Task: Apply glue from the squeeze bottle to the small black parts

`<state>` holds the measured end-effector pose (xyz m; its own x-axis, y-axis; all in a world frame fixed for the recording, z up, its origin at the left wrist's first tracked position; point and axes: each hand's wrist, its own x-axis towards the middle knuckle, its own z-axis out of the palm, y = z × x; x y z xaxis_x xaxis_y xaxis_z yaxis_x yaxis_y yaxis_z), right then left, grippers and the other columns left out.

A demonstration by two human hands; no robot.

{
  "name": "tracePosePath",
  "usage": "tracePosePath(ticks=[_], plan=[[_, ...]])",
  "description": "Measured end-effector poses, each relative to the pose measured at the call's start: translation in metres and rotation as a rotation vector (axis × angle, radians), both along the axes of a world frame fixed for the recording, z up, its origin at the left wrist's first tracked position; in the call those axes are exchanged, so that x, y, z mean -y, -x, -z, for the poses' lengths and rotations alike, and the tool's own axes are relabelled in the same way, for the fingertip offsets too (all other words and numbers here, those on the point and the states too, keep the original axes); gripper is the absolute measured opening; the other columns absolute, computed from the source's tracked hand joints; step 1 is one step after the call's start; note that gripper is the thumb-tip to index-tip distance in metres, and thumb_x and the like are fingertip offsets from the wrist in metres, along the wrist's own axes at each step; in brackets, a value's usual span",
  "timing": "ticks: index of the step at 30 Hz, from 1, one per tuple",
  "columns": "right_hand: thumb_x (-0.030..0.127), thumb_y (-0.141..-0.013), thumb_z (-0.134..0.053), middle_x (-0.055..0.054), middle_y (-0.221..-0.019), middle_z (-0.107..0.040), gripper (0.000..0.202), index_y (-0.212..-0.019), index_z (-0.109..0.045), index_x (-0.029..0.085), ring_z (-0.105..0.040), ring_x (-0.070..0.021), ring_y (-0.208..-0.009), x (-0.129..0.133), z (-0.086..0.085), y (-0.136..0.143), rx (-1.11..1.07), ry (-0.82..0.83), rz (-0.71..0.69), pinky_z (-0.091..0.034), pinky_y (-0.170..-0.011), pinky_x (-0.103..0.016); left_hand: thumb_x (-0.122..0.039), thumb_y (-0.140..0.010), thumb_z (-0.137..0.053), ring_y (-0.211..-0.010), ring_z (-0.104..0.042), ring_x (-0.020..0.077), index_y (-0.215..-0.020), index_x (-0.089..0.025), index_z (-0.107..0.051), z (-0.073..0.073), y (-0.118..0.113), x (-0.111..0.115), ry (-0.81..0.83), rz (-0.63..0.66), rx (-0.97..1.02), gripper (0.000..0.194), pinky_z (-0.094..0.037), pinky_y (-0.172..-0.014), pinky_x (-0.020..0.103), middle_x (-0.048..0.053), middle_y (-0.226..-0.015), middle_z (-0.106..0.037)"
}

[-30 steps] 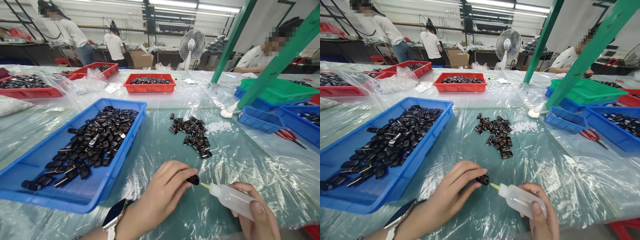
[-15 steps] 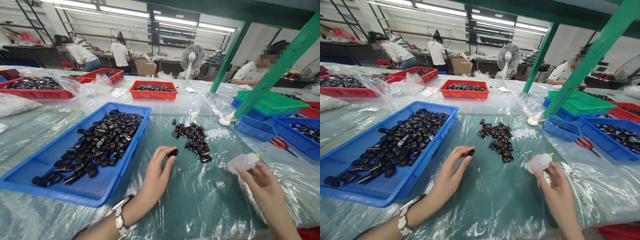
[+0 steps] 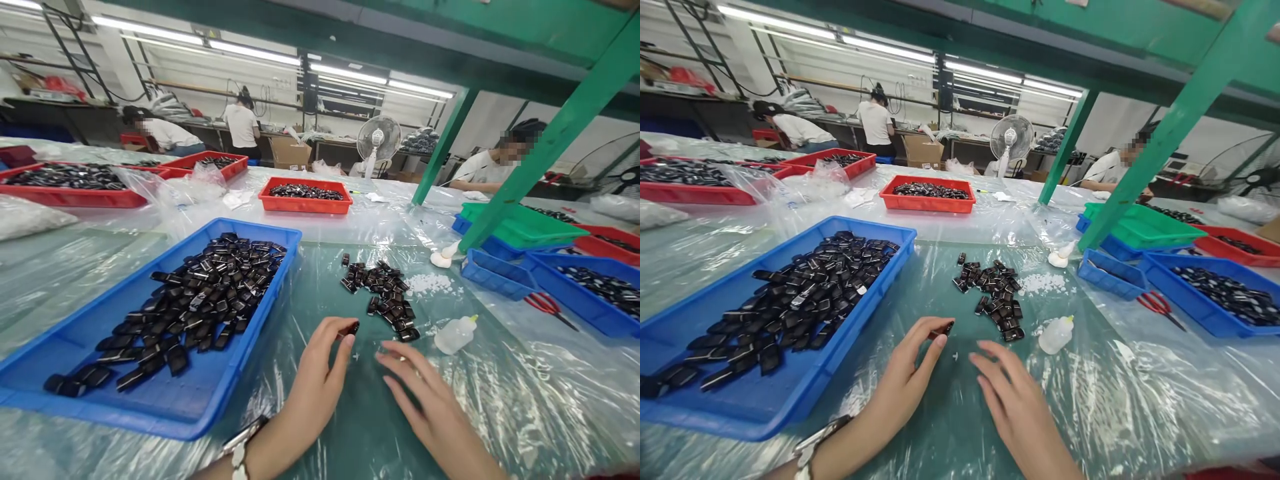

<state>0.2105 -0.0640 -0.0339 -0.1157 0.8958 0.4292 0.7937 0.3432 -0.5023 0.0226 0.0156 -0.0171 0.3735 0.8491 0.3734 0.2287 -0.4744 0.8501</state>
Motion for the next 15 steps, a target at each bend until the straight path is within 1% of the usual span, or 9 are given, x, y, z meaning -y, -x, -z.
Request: tracePosePath(ticks=[1, 3, 5, 6, 8, 11, 12, 15], plan=[[0.016, -0.097, -0.045, -0.008, -0.128, -0.064, 0.039, -0.126, -0.061, 0.036, -0.065, -0.0334, -0.112, -0.009, -0.003, 0.005, 0.042, 0.025, -0.1, -0.056, -0.084, -0.047, -0.026, -0.104, -0.044, -0.102, -0.065, 0.0209, -0.116, -0.022, -0.059, 0.0, 0.0, 0.0, -0.014, -0.002, 0.002, 0.02, -0.055, -0.086, 0.034, 0.007, -0.11, -0.065], [0.009, -0.093, -0.045, -0.007, -0.11, -0.071, 0.038, -0.113, -0.068, 0.032, -0.068, -0.0319, -0.099, -0.029, -0.007, 0.012, 0.077, 0.053, -0.222, -0.057, -0.078, -0.047, -0.024, -0.103, -0.045, -0.101, -0.065, 0.021, -0.117, -0.022, -0.059, 0.001, 0.0, 0.001, -0.05, -0.006, 0.003, 0.019, -0.055, -0.086, 0.034, 0.007, -0.11, -0.064], [0.006, -0.091, -0.047, -0.005, -0.093, -0.071, 0.031, -0.097, -0.07, 0.025, -0.068, -0.0258, -0.087, -0.046, -0.009, 0.015, 0.064, 0.067, -0.265, -0.057, -0.072, -0.042, -0.022, -0.102, -0.046, -0.1, -0.065, 0.0211, -0.117, -0.023, -0.059, 0.001, 0.0, 0.002, -0.092, -0.004, 0.0, 0.019, -0.055, -0.086, 0.035, 0.007, -0.109, -0.064], [0.006, -0.091, -0.049, -0.005, -0.09, -0.07, 0.026, -0.092, -0.069, 0.022, -0.067, -0.0231, -0.084, -0.052, -0.009, 0.016, 0.047, 0.073, -0.271, -0.056, -0.07, -0.039, -0.021, -0.102, -0.047, -0.1, -0.065, 0.0212, -0.117, -0.023, -0.059, 0.001, 0.0, 0.002, -0.109, -0.002, -0.001, 0.019, -0.056, -0.085, 0.034, 0.007, -0.108, -0.064], [0.011, -0.092, -0.051, -0.006, -0.09, -0.069, 0.019, -0.086, -0.067, 0.02, -0.065, -0.0217, -0.084, -0.058, -0.008, 0.018, -0.022, 0.082, -0.257, -0.054, -0.069, -0.037, -0.019, -0.102, -0.047, -0.1, -0.065, 0.021, -0.117, -0.023, -0.058, 0.002, 0.0, 0.003, -0.13, 0.005, -0.002, 0.02, -0.056, -0.085, 0.034, 0.007, -0.109, -0.064], [0.02, -0.094, -0.049, -0.007, -0.086, -0.066, 0.02, -0.081, -0.064, 0.023, -0.062, -0.0243, -0.08, -0.054, -0.011, 0.018, -0.198, 0.119, -0.205, -0.05, -0.067, -0.038, -0.018, -0.102, -0.046, -0.101, -0.064, 0.0207, -0.119, -0.023, -0.058, 0.003, 0.0, 0.003, -0.133, 0.014, -0.01, 0.021, -0.056, -0.086, 0.034, 0.007, -0.11, -0.064], [0.023, -0.095, -0.049, -0.006, -0.085, -0.064, 0.019, -0.081, -0.062, 0.024, -0.061, -0.0238, -0.078, -0.05, -0.014, 0.017, -0.276, 0.142, -0.178, -0.049, -0.067, -0.037, -0.017, -0.102, -0.047, -0.102, -0.064, 0.0209, -0.119, -0.024, -0.057, 0.003, 0.0, 0.003, -0.134, 0.02, -0.019, 0.022, -0.056, -0.086, 0.034, 0.007, -0.11, -0.063], [0.035, -0.098, -0.05, -0.002, -0.081, -0.061, 0.019, -0.088, -0.06, 0.024, -0.06, -0.0186, -0.071, -0.04, -0.024, 0.013, -0.556, 0.238, -0.092, -0.049, -0.067, -0.033, -0.016, -0.101, -0.048, -0.104, -0.063, 0.022, -0.12, -0.024, -0.057, 0.003, 0.001, 0.003, -0.165, 0.039, -0.063, 0.023, -0.055, -0.086, 0.036, 0.007, -0.112, -0.062]])
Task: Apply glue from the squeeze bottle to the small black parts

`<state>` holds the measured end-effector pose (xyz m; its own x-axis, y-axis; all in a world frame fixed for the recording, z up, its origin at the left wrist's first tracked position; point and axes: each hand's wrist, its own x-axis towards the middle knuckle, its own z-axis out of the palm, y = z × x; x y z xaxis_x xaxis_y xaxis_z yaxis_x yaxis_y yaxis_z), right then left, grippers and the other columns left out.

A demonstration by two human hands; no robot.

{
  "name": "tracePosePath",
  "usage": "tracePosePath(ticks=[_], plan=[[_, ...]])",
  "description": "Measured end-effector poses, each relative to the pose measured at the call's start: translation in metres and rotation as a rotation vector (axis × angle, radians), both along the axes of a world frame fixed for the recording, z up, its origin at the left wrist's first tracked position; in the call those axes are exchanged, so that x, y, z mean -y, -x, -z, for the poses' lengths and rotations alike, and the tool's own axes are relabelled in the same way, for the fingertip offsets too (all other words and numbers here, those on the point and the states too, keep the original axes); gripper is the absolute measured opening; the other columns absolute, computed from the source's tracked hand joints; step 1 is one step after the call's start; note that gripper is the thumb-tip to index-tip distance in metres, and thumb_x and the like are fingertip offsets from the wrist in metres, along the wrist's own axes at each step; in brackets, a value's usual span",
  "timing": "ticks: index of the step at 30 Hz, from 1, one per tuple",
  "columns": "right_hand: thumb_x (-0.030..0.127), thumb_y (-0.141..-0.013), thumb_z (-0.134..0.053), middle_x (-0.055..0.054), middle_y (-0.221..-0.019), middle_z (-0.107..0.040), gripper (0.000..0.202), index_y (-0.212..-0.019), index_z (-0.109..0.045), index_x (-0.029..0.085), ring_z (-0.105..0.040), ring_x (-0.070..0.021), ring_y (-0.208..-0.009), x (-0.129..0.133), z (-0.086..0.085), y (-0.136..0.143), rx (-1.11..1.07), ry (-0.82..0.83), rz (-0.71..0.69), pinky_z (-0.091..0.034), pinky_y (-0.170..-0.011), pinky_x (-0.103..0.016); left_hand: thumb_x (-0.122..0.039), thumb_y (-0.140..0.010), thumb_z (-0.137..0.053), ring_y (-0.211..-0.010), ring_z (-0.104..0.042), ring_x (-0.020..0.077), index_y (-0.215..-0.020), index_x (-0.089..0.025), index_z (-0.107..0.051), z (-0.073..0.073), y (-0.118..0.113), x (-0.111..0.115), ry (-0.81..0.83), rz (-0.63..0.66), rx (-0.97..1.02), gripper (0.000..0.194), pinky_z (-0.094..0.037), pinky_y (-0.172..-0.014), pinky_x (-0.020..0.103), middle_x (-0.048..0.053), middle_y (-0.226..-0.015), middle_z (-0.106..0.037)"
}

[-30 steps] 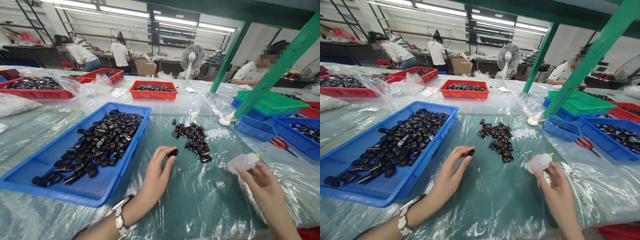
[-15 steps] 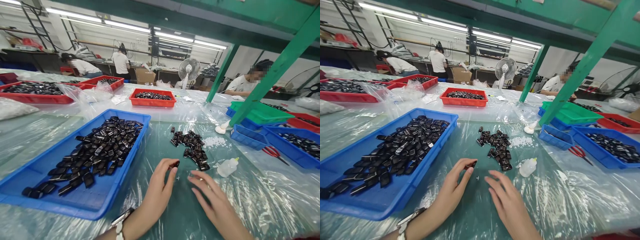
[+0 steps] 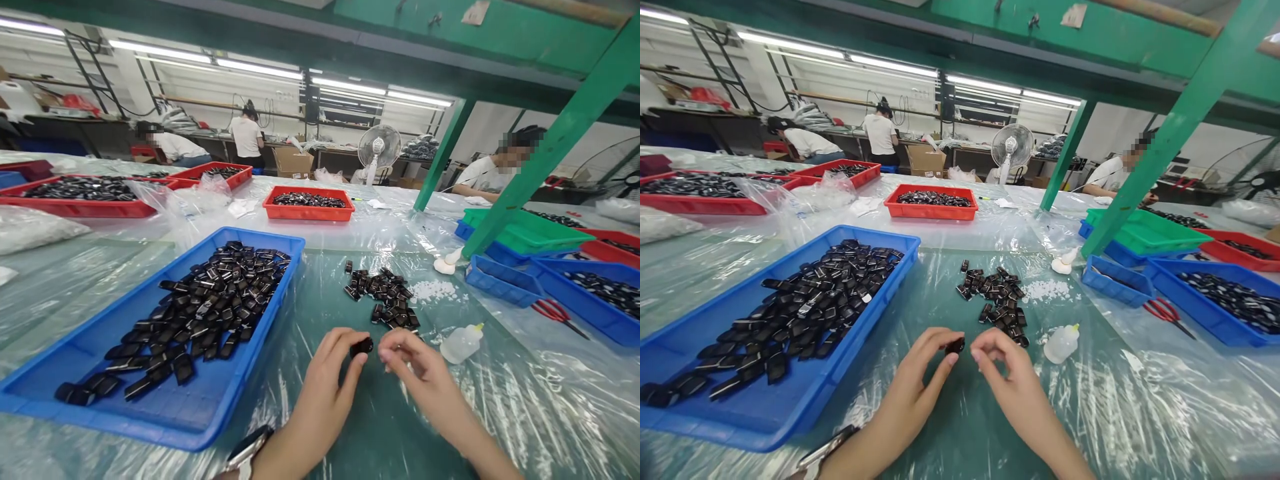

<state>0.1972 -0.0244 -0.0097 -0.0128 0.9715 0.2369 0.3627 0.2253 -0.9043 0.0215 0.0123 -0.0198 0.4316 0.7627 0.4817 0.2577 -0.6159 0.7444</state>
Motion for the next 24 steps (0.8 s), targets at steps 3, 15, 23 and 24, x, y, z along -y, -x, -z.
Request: tracePosePath(ticks=[3, 15, 23, 24], plan=[[0.046, -0.097, -0.054, -0.001, -0.077, -0.062, 0.026, -0.091, -0.061, 0.022, -0.061, -0.0162, -0.067, 0.008, -0.007, 0.002, -0.263, 0.134, 0.014, -0.05, -0.066, -0.03, -0.013, -0.101, -0.047, -0.103, -0.063, 0.023, -0.122, -0.024, -0.056, 0.001, 0.001, 0.0, -0.102, 0.022, -0.034, 0.026, -0.055, -0.085, 0.037, 0.008, -0.112, -0.062], [0.042, -0.089, -0.07, 0.0, -0.081, -0.056, 0.018, -0.086, -0.067, 0.024, -0.055, -0.0132, -0.073, 0.023, -0.01, 0.023, -0.845, 0.277, -0.017, -0.048, -0.068, -0.027, -0.01, -0.103, -0.041, -0.091, -0.065, 0.0216, -0.123, -0.014, -0.057, -0.009, 0.003, 0.0, -0.612, -0.027, -0.093, 0.026, -0.058, -0.074, 0.035, 0.011, -0.101, -0.068], [0.047, -0.082, -0.075, -0.004, -0.084, -0.062, 0.029, -0.101, -0.07, 0.027, -0.061, -0.0188, -0.073, 0.037, 0.0, 0.037, -0.954, 0.318, -0.067, -0.05, -0.058, -0.029, -0.009, -0.105, -0.03, -0.099, -0.067, 0.0211, -0.118, -0.003, -0.061, -0.03, 0.018, 0.014, -0.89, 0.08, -0.221, 0.035, -0.055, -0.089, 0.032, 0.012, -0.104, -0.075], [0.05, -0.083, -0.073, -0.004, -0.085, -0.063, 0.029, -0.101, -0.069, 0.028, -0.062, -0.0198, -0.074, 0.041, 0.0, 0.038, -0.882, 0.271, -0.031, -0.05, -0.057, -0.03, -0.01, -0.106, -0.029, -0.101, -0.066, 0.02, -0.118, -0.005, -0.063, -0.037, 0.021, 0.018, -0.94, 0.086, -0.26, 0.036, -0.054, -0.092, 0.031, 0.01, -0.105, -0.075]])
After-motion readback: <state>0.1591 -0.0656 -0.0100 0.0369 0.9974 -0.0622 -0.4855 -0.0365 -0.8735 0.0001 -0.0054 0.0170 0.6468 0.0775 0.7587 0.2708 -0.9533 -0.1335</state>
